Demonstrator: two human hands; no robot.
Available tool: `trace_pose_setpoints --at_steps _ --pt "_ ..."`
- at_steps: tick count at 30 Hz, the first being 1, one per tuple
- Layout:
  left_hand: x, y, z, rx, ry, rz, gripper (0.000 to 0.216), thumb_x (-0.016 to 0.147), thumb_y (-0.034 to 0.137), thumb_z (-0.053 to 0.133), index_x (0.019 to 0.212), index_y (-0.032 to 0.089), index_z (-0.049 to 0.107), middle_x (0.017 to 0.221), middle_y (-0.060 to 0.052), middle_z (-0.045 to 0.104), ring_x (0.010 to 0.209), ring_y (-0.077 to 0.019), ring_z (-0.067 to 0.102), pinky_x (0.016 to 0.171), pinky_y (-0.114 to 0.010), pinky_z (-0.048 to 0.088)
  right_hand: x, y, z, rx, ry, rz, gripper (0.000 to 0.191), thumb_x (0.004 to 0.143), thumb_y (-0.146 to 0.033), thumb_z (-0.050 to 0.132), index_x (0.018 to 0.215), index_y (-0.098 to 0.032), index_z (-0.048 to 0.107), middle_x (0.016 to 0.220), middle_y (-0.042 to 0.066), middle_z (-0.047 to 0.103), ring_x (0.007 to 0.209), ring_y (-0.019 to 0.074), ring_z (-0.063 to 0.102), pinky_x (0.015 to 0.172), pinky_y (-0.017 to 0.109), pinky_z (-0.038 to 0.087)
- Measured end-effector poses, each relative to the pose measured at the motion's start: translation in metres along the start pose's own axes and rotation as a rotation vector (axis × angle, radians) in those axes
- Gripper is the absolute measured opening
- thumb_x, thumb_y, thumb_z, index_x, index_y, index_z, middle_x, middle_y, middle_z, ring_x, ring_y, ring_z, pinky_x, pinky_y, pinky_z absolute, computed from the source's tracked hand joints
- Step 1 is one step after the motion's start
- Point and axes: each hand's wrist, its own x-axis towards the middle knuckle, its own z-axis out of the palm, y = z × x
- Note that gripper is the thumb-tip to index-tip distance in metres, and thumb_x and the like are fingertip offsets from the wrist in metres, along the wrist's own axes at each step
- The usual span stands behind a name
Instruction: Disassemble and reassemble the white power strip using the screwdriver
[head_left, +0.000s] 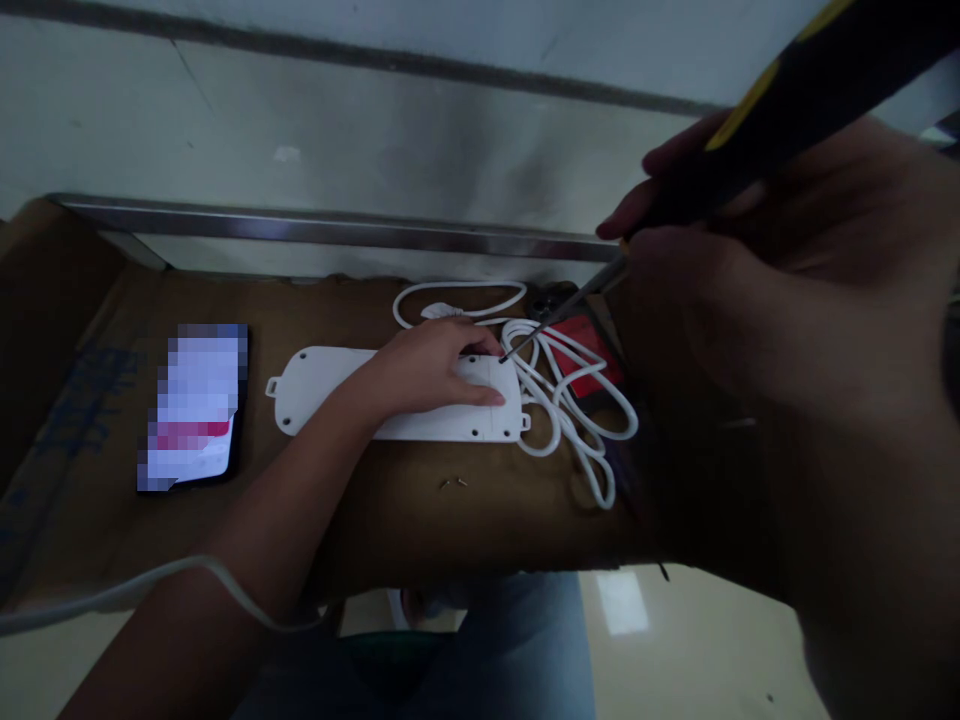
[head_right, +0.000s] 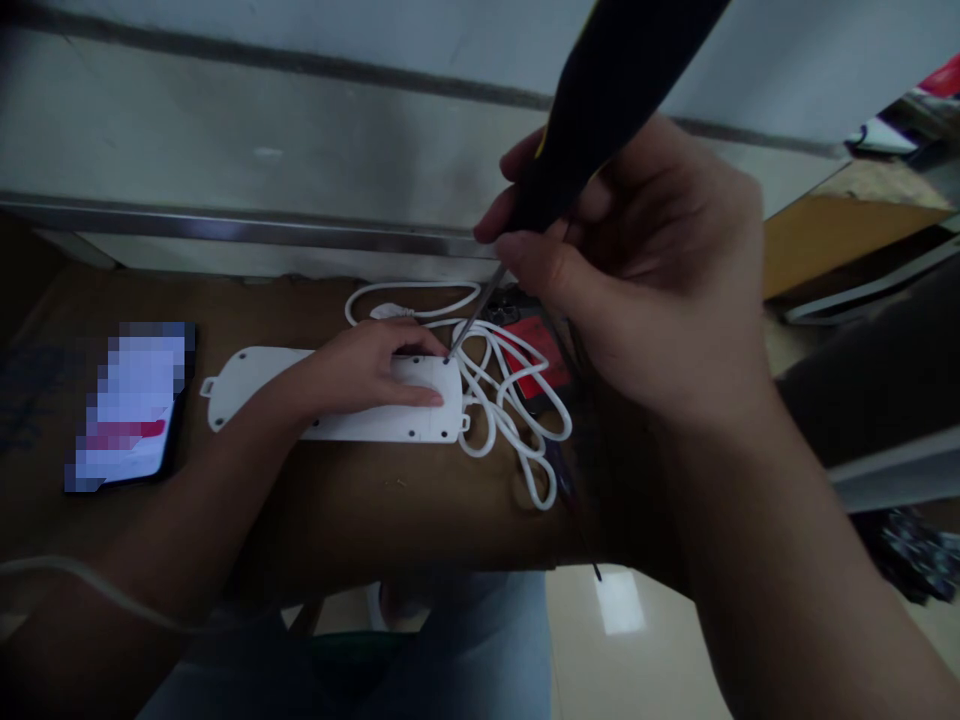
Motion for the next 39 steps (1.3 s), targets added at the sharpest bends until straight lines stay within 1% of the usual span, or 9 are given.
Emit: trace_pose_setpoints --at_steps 5,14,20,22,25,28,32,36,39 --pt "0.0 0.0 0.0 0.002 0.008 0.013 0.051 0.077 0.045 0.084 0.122 0.022 0.073 0.126 -0.006 0.074 0.116 -0.0277 0.068 0.099 -0.038 0.051 -0.002 0.001 0.001 -0.012 0.0 0.03 0.034 0.081 -0.024 0.082 0.114 -0.024 0.073 0.101 -0.004 0.074 0.089 0.0057 0.072 0.079 0.023 0.061" --pt "0.0 -0.001 0.001 0.006 0.018 0.01 0.051 0.077 0.045 0.085 0.121 0.023 0.073 0.126 -0.005 0.074 0.115 -0.0274 0.069 0.096 -0.038 0.052 -0.002 -0.005 0.005 -0.04 -0.031 -0.009 0.03 0.08 -0.026 0.082 0.109 -0.022 0.072 0.099 -0.006 0.074 0.09 0.004 0.071 0.08 0.024 0.06" --pt "0.0 -0.002 0.007 -0.025 0.094 0.191 0.04 0.082 0.034 0.081 0.119 0.019 0.074 0.125 -0.008 0.073 0.118 -0.0266 0.067 0.105 -0.039 0.05 -0.004 -0.004 0.009 -0.071 0.046 0.022 0.043 0.071 -0.04 0.087 0.105 -0.019 0.071 0.099 -0.005 0.072 0.087 0.0031 0.068 0.072 0.023 0.057" --pt "0.001 0.0 0.011 -0.044 0.147 0.255 0.024 0.092 0.027 0.07 0.113 0.018 0.075 0.116 -0.008 0.074 0.107 -0.0222 0.069 0.098 -0.034 0.052 -0.005 -0.004 0.008 -0.057 0.037 0.024 0.042 0.072 -0.036 0.087 0.108 -0.021 0.072 0.102 -0.006 0.073 0.088 0.001 0.066 0.071 0.02 0.056" --pt "0.004 0.004 0.015 -0.039 0.223 0.29 0.021 0.1 0.02 0.056 0.106 0.018 0.076 0.105 -0.005 0.075 0.093 -0.0175 0.07 0.089 -0.029 0.051 -0.006 -0.007 0.006 -0.076 -0.011 0.032 0.034 0.077 -0.026 0.085 0.109 -0.024 0.074 0.105 -0.007 0.074 0.089 0.0006 0.067 0.073 0.019 0.057" --pt "0.005 0.006 0.017 0.008 0.268 0.281 0.019 0.099 0.018 0.058 0.102 0.017 0.076 0.1 -0.005 0.077 0.091 -0.0173 0.07 0.088 -0.029 0.05 -0.006 -0.009 0.006 -0.037 -0.038 0.028 0.036 0.081 -0.02 0.081 0.116 -0.026 0.073 0.107 -0.007 0.074 0.094 0.0027 0.069 0.079 0.021 0.059" --pt "0.005 0.007 0.018 0.036 0.298 0.239 0.014 0.098 0.021 0.062 0.099 0.018 0.076 0.094 -0.003 0.077 0.085 -0.0166 0.068 0.08 -0.028 0.048 -0.005 -0.006 0.012 0.013 -0.014 0.034 0.038 0.077 -0.032 0.085 0.112 -0.024 0.073 0.109 -0.006 0.073 0.099 0.0049 0.069 0.09 0.026 0.06" --pt "0.004 0.008 0.017 0.029 0.27 0.189 0.014 0.098 0.026 0.063 0.098 0.018 0.075 0.096 -0.003 0.077 0.084 -0.0169 0.068 0.079 -0.029 0.049 -0.005 -0.004 0.018 -0.108 0.103 0.055 0.036 0.073 -0.041 0.088 0.101 -0.022 0.077 0.1 -0.002 0.073 0.093 0.008 0.068 0.085 0.028 0.062" --pt "0.004 0.006 0.014 0.056 0.183 0.189 0.021 0.093 0.035 0.069 0.105 0.018 0.074 0.109 -0.005 0.076 0.099 -0.0219 0.07 0.09 -0.034 0.051 -0.006 -0.003 0.017 -0.15 0.117 0.043 0.033 0.077 -0.039 0.085 0.105 -0.023 0.077 0.099 -0.002 0.074 0.088 0.0069 0.068 0.078 0.025 0.06"
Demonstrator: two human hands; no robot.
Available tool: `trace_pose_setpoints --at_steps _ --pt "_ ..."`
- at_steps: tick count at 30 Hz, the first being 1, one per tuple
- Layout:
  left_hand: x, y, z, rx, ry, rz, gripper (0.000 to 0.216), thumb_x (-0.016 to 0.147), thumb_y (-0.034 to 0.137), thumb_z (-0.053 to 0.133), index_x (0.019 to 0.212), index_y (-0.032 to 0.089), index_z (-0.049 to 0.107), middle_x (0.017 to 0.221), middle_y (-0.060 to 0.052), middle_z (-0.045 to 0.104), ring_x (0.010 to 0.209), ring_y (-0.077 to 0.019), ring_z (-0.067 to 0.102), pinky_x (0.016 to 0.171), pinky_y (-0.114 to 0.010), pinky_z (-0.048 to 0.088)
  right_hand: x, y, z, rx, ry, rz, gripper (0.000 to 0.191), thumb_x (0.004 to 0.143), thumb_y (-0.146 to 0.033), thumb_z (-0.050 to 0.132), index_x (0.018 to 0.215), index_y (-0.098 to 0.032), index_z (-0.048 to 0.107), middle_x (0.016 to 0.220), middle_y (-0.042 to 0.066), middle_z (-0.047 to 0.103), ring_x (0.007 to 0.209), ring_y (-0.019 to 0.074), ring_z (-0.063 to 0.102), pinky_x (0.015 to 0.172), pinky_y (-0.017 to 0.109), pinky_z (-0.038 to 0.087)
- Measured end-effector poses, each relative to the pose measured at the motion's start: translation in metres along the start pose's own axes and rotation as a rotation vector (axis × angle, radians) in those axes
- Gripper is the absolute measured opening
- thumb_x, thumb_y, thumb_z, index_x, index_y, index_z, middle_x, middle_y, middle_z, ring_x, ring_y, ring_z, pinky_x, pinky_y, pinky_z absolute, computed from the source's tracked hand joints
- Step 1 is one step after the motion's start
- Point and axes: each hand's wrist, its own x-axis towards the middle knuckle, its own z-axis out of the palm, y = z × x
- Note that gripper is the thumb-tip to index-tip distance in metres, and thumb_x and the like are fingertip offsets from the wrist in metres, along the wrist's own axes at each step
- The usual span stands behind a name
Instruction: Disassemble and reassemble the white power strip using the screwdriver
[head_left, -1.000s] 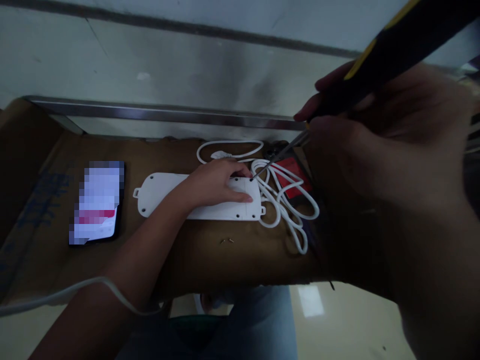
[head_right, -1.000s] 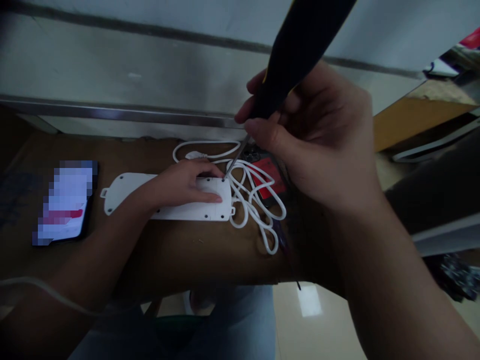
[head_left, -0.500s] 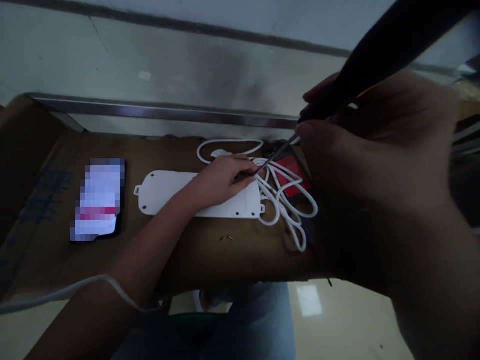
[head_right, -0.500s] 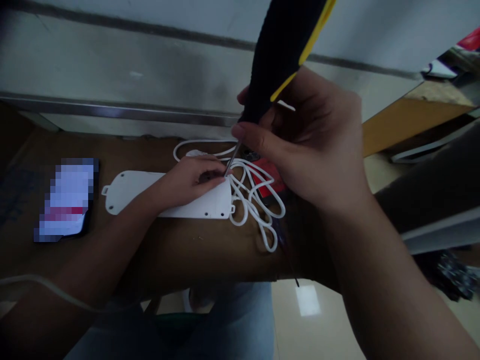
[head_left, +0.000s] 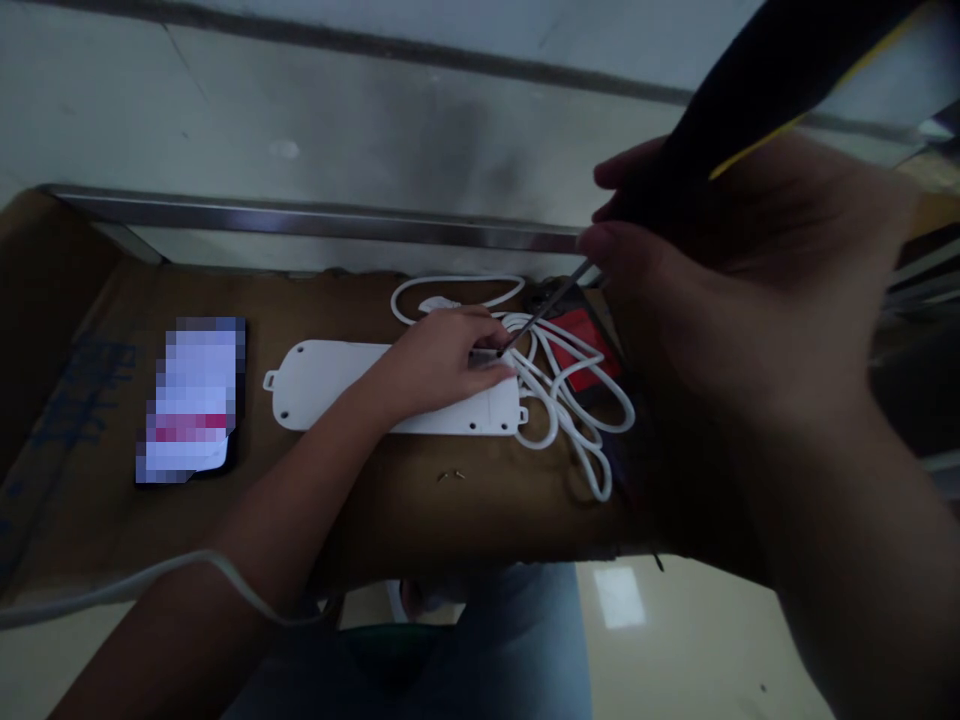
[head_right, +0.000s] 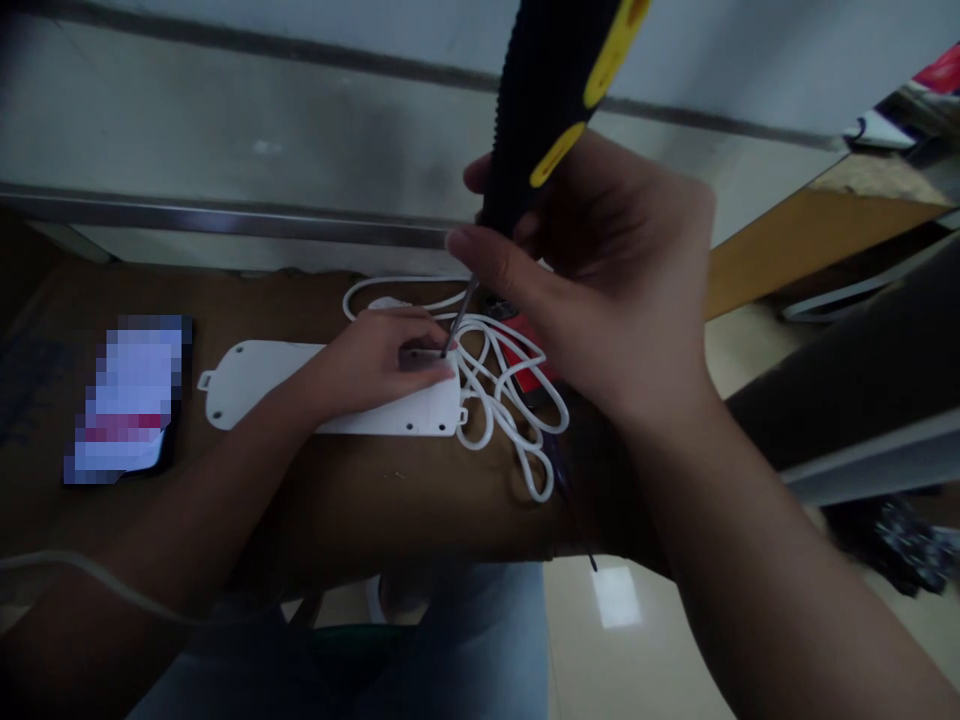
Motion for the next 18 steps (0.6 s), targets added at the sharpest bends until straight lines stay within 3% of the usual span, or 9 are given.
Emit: trace_pose_setpoints --at_steps 3,8,13,18 --pt "0.0004 -0.0021 -0.001 0.043 -0.063 -0.021 0.034 0.086 0.04 0.077 0.112 0.018 0.073 0.122 -0.008 0.075 0.112 -0.0279 0.069 0.1 -0.04 0.05 -0.0004 0.002 -0.003 0.022 -0.036 -0.035 0.038 0.079 -0.035 0.084 0.114 -0.025 0.074 0.105 -0.004 0.074 0.095 0.0064 0.071 0.081 0.022 0.059" --pt "0.0017 -0.0033 -0.0005 0.051 -0.091 -0.085 0.041 0.085 0.044 0.077 0.117 0.017 0.074 0.123 -0.009 0.075 0.114 -0.0296 0.069 0.103 -0.043 0.05 -0.0015 0.0025 -0.0037 0.113 -0.085 -0.068 0.041 0.083 -0.041 0.08 0.118 -0.021 0.072 0.105 0.0 0.073 0.094 0.0073 0.071 0.084 0.025 0.06" --pt "0.0017 -0.0037 0.0007 0.051 -0.096 -0.094 0.042 0.085 0.044 0.076 0.117 0.018 0.073 0.124 -0.008 0.075 0.115 -0.0289 0.069 0.104 -0.042 0.049 -0.0004 0.0012 -0.0008 0.053 -0.028 -0.032 0.023 0.087 -0.04 0.078 0.097 -0.02 0.073 0.092 -0.001 0.071 0.084 0.0058 0.066 0.075 0.026 0.057" --pt "-0.0015 0.0 0.0003 0.12 -0.13 -0.095 0.062 0.078 0.058 0.08 0.125 0.02 0.068 0.133 -0.009 0.071 0.123 -0.0322 0.065 0.102 -0.041 0.05 -0.0002 0.0011 -0.0019 -0.078 -0.011 -0.005 0.03 0.085 -0.048 0.077 0.092 -0.019 0.073 0.085 -0.003 0.069 0.08 0.0042 0.063 0.072 0.025 0.054"
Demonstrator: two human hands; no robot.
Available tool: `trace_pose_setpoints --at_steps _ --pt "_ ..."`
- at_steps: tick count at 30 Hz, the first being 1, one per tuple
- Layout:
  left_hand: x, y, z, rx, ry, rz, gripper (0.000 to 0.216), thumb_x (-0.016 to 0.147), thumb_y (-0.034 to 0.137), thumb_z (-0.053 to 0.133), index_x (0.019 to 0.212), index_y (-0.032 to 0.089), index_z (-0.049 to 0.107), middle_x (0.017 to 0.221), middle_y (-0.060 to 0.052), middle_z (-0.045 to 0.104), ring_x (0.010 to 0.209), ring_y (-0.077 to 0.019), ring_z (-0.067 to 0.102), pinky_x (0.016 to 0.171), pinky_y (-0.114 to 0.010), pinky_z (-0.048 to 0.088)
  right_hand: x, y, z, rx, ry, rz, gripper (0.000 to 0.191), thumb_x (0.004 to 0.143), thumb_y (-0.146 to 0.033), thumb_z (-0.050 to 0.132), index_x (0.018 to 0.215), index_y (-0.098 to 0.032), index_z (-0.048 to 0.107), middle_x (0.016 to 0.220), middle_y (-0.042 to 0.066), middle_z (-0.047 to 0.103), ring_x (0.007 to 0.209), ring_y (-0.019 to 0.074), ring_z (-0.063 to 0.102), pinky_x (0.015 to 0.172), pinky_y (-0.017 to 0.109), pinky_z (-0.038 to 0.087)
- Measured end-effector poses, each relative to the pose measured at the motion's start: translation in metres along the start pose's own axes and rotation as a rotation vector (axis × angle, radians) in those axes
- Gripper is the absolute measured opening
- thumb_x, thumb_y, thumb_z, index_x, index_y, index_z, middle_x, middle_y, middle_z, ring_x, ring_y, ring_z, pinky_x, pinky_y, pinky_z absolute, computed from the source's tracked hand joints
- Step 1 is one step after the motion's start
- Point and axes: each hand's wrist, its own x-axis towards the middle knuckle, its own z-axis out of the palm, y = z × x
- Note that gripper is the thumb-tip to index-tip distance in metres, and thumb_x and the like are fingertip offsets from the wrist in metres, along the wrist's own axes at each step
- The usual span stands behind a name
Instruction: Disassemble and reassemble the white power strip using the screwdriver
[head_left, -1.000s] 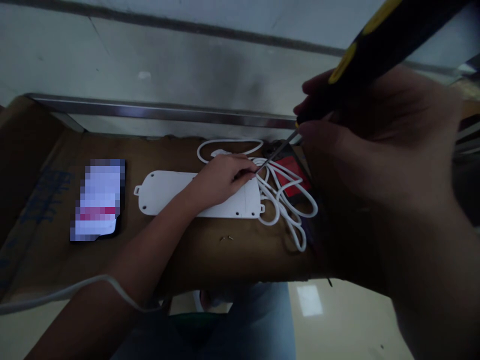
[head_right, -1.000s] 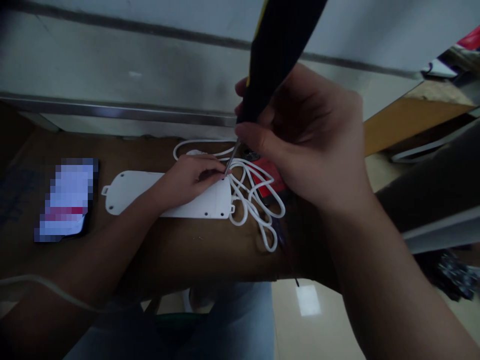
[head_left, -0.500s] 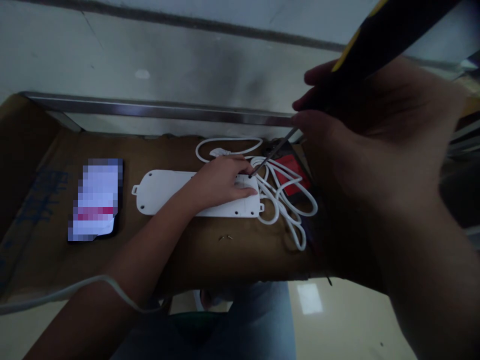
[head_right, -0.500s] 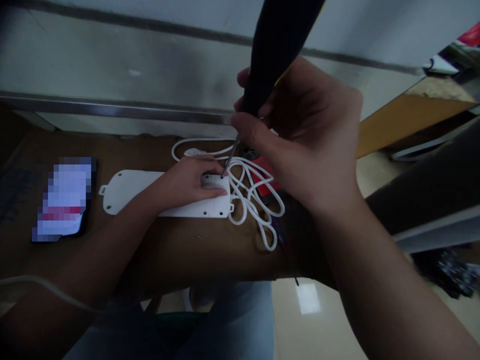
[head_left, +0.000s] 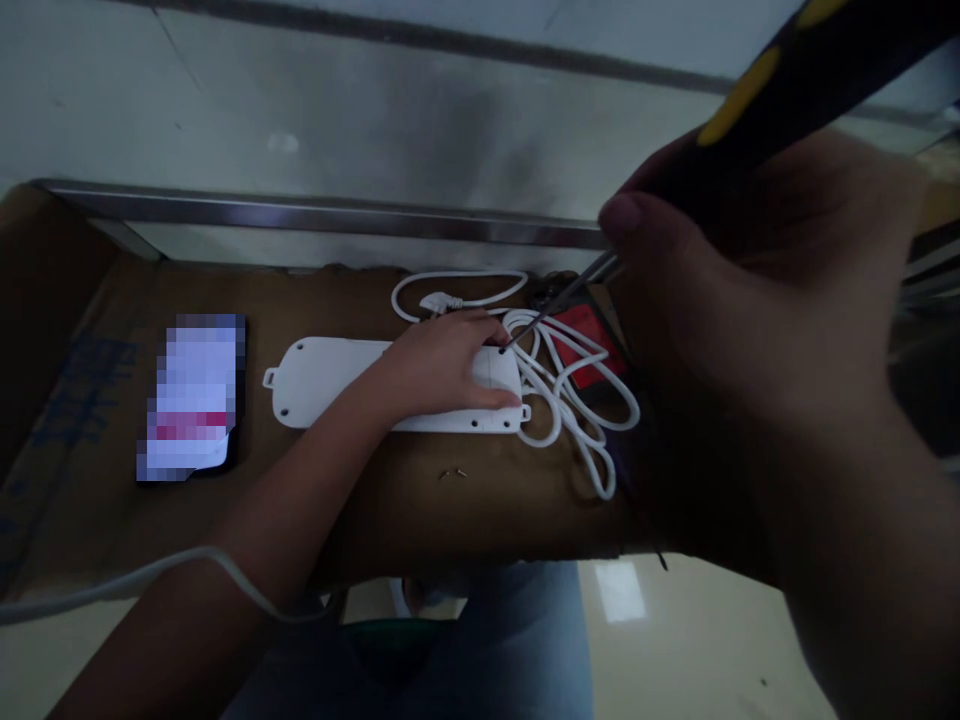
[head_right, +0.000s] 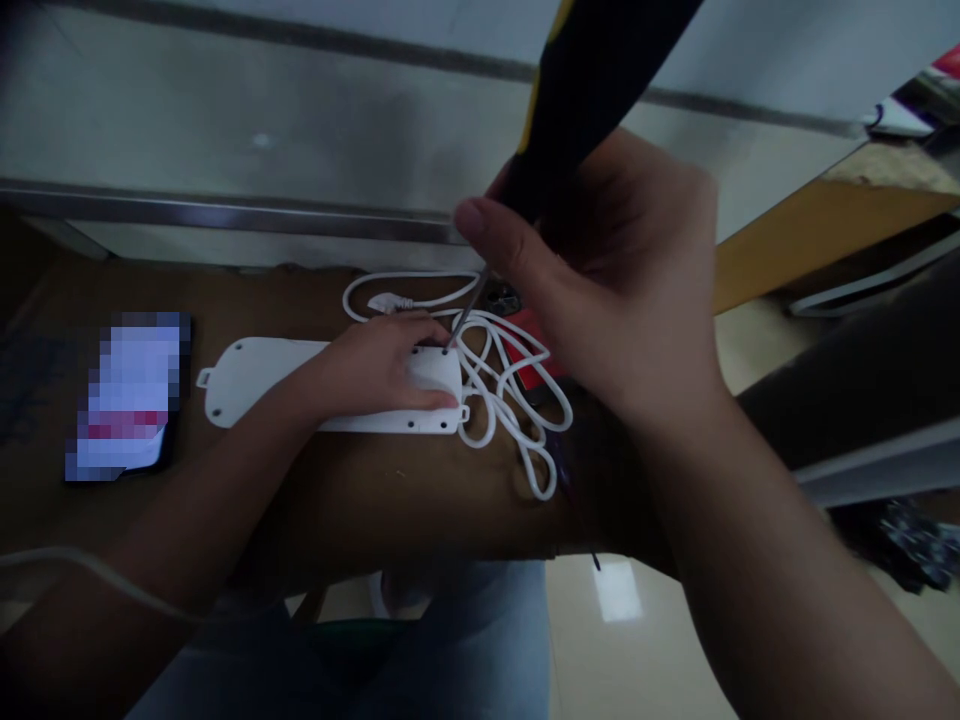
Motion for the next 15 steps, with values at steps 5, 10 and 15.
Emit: trace_pose_setpoints --at_steps 5,10,15 --pt "-0.0004 0.0025 -0.0014 0.01 -0.051 -0.017 0.073 0.071 0.064 0.084 0.126 0.02 0.064 0.137 -0.01 0.068 0.124 -0.0328 0.063 0.102 -0.041 0.049 -0.0016 -0.006 -0.0006 -0.051 0.009 0.032 0.033 0.079 -0.05 0.082 0.091 -0.02 0.075 0.083 -0.002 0.069 0.076 0.0038 0.062 0.067 0.023 0.052" --pt "0.0007 0.0014 -0.0007 -0.015 -0.053 -0.013 0.072 0.07 0.065 0.084 0.124 0.021 0.064 0.135 -0.009 0.068 0.124 -0.0327 0.063 0.1 -0.041 0.049 -0.001 -0.0082 0.0001 -0.053 -0.024 0.067 0.032 0.073 -0.037 0.088 0.094 -0.018 0.074 0.09 -0.003 0.071 0.079 0.0026 0.063 0.067 0.019 0.053" --pt "0.0 0.002 -0.0018 -0.016 -0.076 -0.036 0.074 0.07 0.065 0.084 0.126 0.021 0.064 0.137 -0.01 0.067 0.124 -0.0336 0.063 0.1 -0.041 0.049 -0.0013 -0.0074 0.0008 -0.02 -0.047 0.023 0.032 0.075 -0.027 0.086 0.104 -0.018 0.073 0.097 -0.003 0.072 0.082 0.0021 0.064 0.067 0.017 0.054"
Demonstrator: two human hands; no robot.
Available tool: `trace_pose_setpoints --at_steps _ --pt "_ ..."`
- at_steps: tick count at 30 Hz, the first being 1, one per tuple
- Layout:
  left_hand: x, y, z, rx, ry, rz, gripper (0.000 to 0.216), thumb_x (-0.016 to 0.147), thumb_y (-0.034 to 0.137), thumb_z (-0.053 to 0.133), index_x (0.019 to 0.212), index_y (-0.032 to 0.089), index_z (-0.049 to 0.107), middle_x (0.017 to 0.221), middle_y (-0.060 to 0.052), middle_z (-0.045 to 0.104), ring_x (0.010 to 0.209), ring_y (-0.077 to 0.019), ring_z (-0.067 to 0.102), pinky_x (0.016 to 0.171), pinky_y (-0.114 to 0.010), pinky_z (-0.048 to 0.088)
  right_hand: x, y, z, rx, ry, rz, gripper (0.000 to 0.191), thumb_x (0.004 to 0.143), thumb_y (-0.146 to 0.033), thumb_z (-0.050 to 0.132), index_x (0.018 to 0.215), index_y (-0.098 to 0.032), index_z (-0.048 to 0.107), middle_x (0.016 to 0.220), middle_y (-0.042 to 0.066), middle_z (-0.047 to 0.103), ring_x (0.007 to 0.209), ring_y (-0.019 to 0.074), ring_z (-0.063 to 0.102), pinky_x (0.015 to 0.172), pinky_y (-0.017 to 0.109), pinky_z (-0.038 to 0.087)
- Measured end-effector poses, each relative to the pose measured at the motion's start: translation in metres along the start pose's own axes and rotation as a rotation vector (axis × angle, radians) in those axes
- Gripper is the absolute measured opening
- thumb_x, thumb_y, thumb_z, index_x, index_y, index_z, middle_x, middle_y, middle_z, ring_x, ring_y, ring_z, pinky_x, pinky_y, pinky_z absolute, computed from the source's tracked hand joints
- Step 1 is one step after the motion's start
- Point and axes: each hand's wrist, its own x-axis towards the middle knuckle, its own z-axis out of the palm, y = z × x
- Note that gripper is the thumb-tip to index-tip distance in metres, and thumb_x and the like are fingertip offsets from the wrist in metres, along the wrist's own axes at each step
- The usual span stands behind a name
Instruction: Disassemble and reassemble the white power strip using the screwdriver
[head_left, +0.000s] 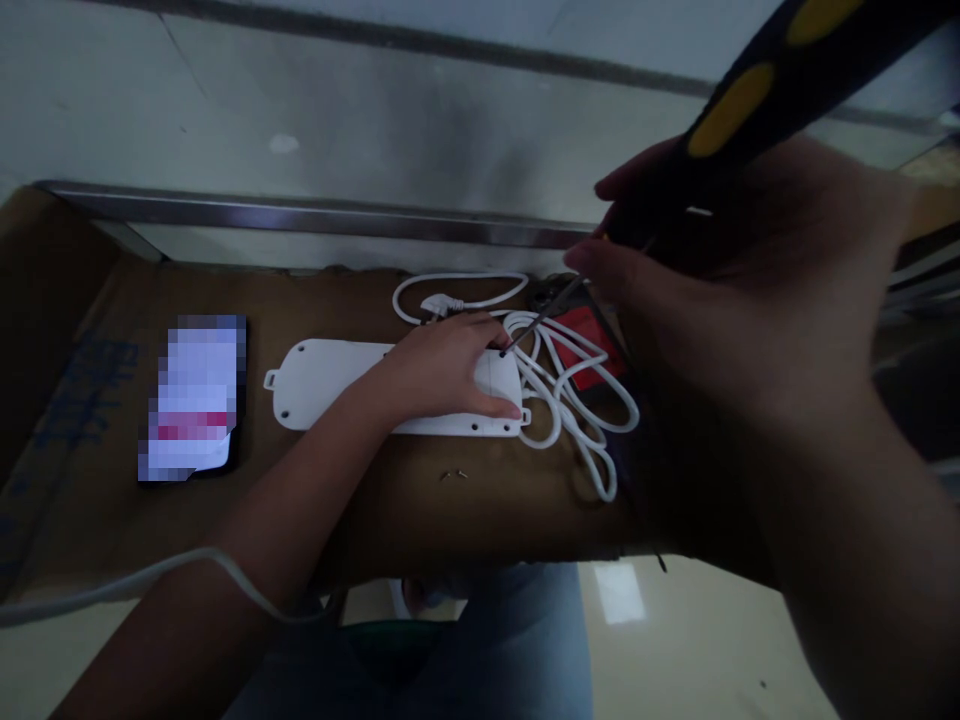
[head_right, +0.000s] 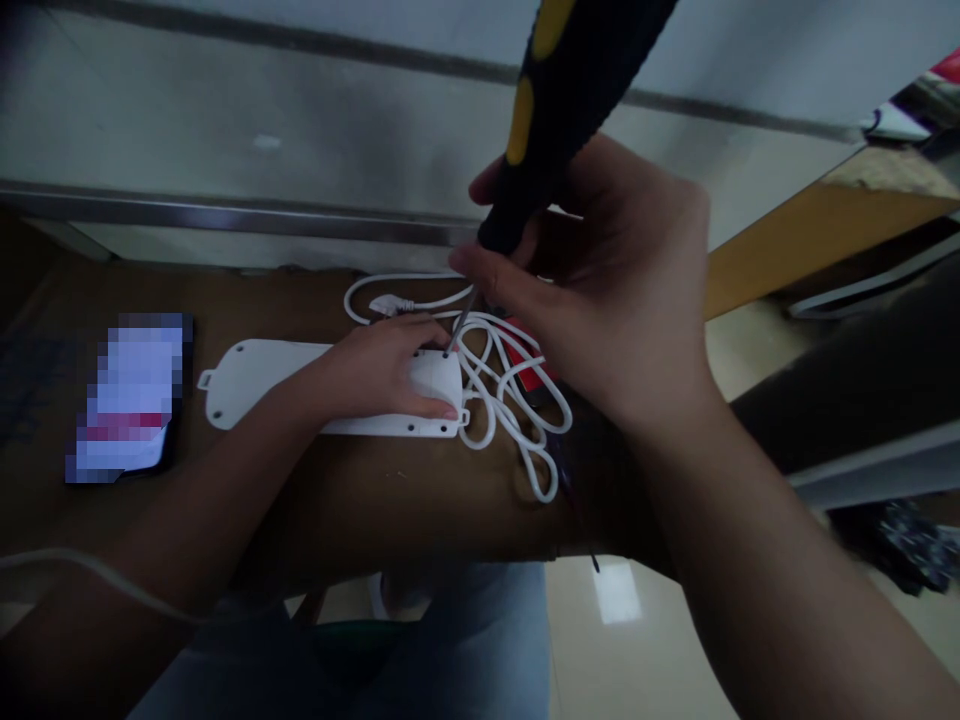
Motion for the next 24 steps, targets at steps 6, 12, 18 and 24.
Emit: trace_pose_setpoints --at_steps 6,12,18,24 --pt "0.0007 0.0001 -0.0006 -0.001 0.0 -0.001 0.073 0.07 0.064 0.084 0.125 0.02 0.064 0.136 -0.011 0.067 0.123 -0.0335 0.063 0.1 -0.041 0.048 0.0 -0.0009 -0.0012 0.04 -0.014 -0.033 0.023 0.08 -0.016 0.078 0.103 -0.017 0.074 0.087 0.001 0.07 0.077 0.0049 0.062 0.063 0.022 0.052" --pt "0.0003 0.0012 -0.0017 -0.001 -0.014 -0.032 0.073 0.07 0.065 0.083 0.125 0.022 0.063 0.135 -0.01 0.067 0.122 -0.0339 0.063 0.098 -0.04 0.048 0.0006 -0.0009 -0.002 0.035 -0.03 -0.05 0.022 0.08 -0.03 0.08 0.099 -0.02 0.073 0.085 0.001 0.07 0.076 0.0064 0.063 0.063 0.024 0.053" --pt "0.0004 0.0012 -0.0013 -0.012 -0.015 -0.03 0.072 0.07 0.064 0.084 0.125 0.022 0.063 0.136 -0.009 0.067 0.122 -0.0335 0.063 0.098 -0.04 0.048 -0.0014 -0.0029 -0.0013 0.022 -0.034 -0.065 0.02 0.085 -0.029 0.076 0.1 -0.018 0.072 0.086 0.001 0.069 0.077 0.0056 0.063 0.065 0.023 0.053" --pt "0.0003 -0.0006 -0.0001 -0.016 -0.012 -0.026 0.073 0.07 0.064 0.084 0.126 0.022 0.063 0.136 -0.01 0.067 0.121 -0.0334 0.063 0.099 -0.042 0.048 0.0001 -0.0011 -0.0019 0.029 -0.042 -0.081 0.018 0.081 -0.02 0.074 0.098 -0.019 0.073 0.086 0.001 0.07 0.077 0.0056 0.062 0.064 0.022 0.053"
